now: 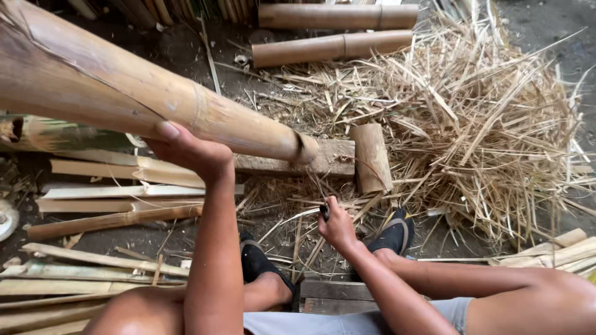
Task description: The person uses a machete to split a bamboo tube into smaller sections. They hold the bamboo with one hand and strike it with the machete to separate the pieces.
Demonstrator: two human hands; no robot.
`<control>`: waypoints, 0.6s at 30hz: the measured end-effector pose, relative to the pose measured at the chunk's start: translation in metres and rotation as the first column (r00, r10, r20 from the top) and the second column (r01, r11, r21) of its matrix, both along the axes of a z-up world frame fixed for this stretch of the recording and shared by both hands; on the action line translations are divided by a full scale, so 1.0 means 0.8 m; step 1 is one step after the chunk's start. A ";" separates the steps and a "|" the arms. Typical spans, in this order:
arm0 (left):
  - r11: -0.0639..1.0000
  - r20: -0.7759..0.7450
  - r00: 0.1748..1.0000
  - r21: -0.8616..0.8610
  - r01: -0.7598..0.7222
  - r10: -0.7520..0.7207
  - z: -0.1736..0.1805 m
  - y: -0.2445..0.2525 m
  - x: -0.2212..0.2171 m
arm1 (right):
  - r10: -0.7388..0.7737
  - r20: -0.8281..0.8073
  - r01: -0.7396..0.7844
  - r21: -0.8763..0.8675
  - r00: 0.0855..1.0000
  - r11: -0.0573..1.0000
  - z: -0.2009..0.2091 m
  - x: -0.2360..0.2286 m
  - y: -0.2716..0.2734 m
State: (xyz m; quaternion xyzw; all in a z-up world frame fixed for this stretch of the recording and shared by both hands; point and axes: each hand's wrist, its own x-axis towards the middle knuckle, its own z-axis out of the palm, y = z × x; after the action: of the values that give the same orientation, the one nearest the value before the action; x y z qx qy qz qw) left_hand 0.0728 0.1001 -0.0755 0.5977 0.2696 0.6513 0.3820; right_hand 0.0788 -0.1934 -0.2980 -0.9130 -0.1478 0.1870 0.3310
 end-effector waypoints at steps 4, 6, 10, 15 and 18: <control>0.996 0.016 0.999 -0.083 0.040 -0.039 -0.006 -0.002 0.004 | 0.018 0.002 -0.018 -0.045 1.000 0.999 -0.001 0.009 -0.002; 0.999 0.032 0.998 -0.015 0.047 -0.046 -0.006 -0.007 0.001 | -0.024 -0.113 0.031 0.058 0.993 0.998 -0.002 0.010 0.004; 0.995 -0.120 0.988 0.023 -0.093 0.095 -0.011 -0.007 0.010 | 0.020 0.159 -0.044 0.145 0.987 0.989 -0.021 -0.011 0.005; 0.998 0.022 0.998 0.021 0.062 -0.062 -0.022 -0.006 0.010 | -0.061 -0.118 0.063 0.015 0.991 0.998 -0.050 0.006 -0.004; 0.964 0.176 0.949 -0.012 0.267 -0.260 -0.035 0.008 0.006 | -0.010 -0.040 0.019 0.245 0.999 0.969 -0.045 0.023 -0.033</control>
State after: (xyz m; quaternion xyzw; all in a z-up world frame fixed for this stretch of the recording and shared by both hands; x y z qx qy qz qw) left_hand 0.0776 0.1067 -0.1035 0.5625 0.1648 0.6390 0.4981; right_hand 0.0974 -0.2202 -0.3336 -0.8623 -0.1567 0.1825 0.4456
